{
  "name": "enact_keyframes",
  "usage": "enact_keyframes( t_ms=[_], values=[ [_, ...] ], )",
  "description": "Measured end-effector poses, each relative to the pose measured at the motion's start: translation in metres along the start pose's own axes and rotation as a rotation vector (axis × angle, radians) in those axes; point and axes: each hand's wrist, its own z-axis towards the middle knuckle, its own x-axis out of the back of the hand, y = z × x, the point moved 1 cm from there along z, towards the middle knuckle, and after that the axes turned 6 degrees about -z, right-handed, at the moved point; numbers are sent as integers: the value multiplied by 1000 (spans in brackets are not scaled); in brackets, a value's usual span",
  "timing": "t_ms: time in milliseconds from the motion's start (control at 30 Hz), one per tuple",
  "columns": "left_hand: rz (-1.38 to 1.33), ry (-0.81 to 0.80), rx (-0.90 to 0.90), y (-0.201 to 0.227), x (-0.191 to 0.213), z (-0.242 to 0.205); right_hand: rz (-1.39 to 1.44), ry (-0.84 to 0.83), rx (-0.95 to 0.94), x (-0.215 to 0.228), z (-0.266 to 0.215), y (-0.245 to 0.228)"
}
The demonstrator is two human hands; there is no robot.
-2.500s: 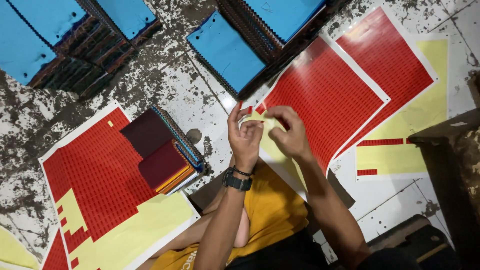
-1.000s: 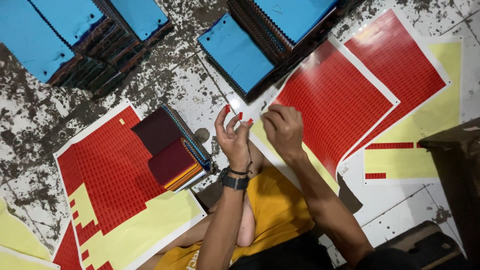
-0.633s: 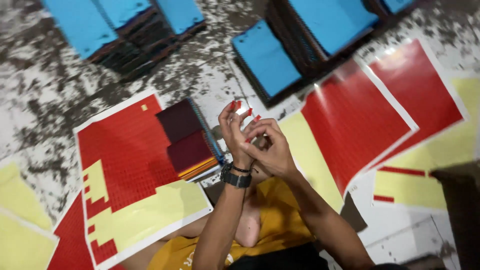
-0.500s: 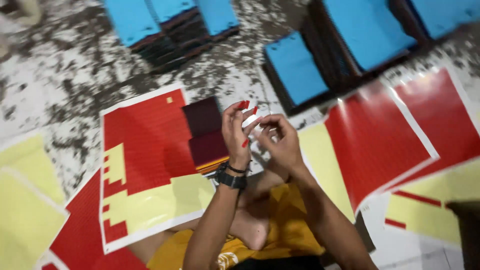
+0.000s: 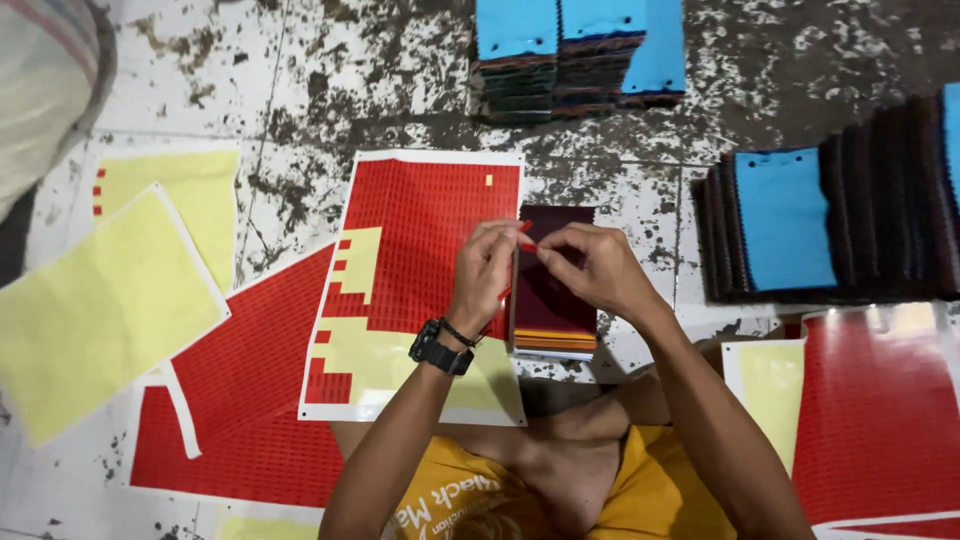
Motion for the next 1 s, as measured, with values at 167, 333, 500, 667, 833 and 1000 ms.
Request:
enact_keyframes(
  t_ms=[167, 333, 500, 667, 833, 1000],
  values=[
    [-24, -3, 6, -35, 7, 6, -4, -60, -37, -14, 5, 12],
    [-37, 3, 22, -33, 8, 8, -37, -76, -85, -28, 5, 40],
    [251, -19, 69, -35, 3, 12, -146, -75, -174, -38, 16, 80],
    [706, 1, -25, -74, 16, 23, -165, -156, -226, -44, 32, 106],
    [830, -31, -213, -96, 15, 32, -172, -206, -260, -52, 42, 126],
    [901, -56, -319, -104, 11, 35, -179, -235, -334, -58, 46, 138]
  ],
)
